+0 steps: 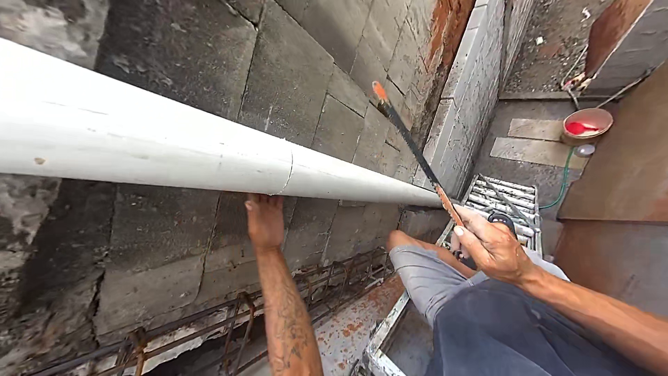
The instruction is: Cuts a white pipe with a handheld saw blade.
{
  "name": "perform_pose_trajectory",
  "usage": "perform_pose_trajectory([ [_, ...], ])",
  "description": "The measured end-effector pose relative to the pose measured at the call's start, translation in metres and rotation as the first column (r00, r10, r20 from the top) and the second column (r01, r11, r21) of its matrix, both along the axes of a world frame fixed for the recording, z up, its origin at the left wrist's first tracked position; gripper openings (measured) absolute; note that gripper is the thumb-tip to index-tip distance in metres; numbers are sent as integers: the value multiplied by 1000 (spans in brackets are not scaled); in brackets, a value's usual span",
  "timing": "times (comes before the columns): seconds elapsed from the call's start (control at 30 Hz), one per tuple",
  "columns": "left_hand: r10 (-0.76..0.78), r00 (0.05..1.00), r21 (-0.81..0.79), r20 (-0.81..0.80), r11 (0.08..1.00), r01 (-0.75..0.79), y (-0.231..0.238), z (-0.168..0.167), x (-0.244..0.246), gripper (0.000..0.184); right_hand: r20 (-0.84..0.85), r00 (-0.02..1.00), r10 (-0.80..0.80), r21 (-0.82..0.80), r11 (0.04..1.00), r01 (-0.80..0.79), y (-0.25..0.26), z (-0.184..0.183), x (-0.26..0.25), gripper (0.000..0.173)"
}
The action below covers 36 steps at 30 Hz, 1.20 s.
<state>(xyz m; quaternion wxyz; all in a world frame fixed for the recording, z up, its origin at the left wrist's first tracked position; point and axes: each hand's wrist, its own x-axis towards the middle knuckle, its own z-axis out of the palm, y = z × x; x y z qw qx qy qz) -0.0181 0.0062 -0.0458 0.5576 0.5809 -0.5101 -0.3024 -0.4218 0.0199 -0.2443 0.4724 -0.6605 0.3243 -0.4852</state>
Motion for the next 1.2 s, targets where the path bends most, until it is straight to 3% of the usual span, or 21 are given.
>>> perform_pose_trajectory([
  [0.1,99,995,-12,4,995,-99,10,-36,-19,102,28,999,27,162,986,-31,-15,-2,-1,43],
  [0.17,137,990,-24,11,990,-137,9,-52,-29,106,46,999,21,205,978,-30,-24,-4,-4,39],
  [0.3,160,985,-80,-65,983,-165,-2,-63,-36,90,-43,998,-55,210,976,63,-38,-8,-8,34],
  [0.47,206,888,-136,-411,949,-284,-30,-67,-43,69,-65,997,-40,203,978,53,-51,0,-6,39],
  [0.57,393,795,-46,-462,885,-464,-48,-68,-47,72,3,1000,30,200,979,-30,-57,12,3,41],
  [0.7,534,730,59,-427,822,-567,-61,-67,-45,86,128,969,211,237,943,-236,-66,47,17,45],
  [0.9,592,671,168,-446,792,-587,-61,-72,-39,86,176,897,405,252,862,-439,-82,103,44,50],
  [1.03,491,739,138,-462,863,-487,-63,-67,-41,87,203,844,497,409,740,-534,-86,138,53,49],
  [1.2,447,715,111,-538,878,-466,-68,-66,-42,77,245,844,477,449,716,-535,-79,152,56,50],
])
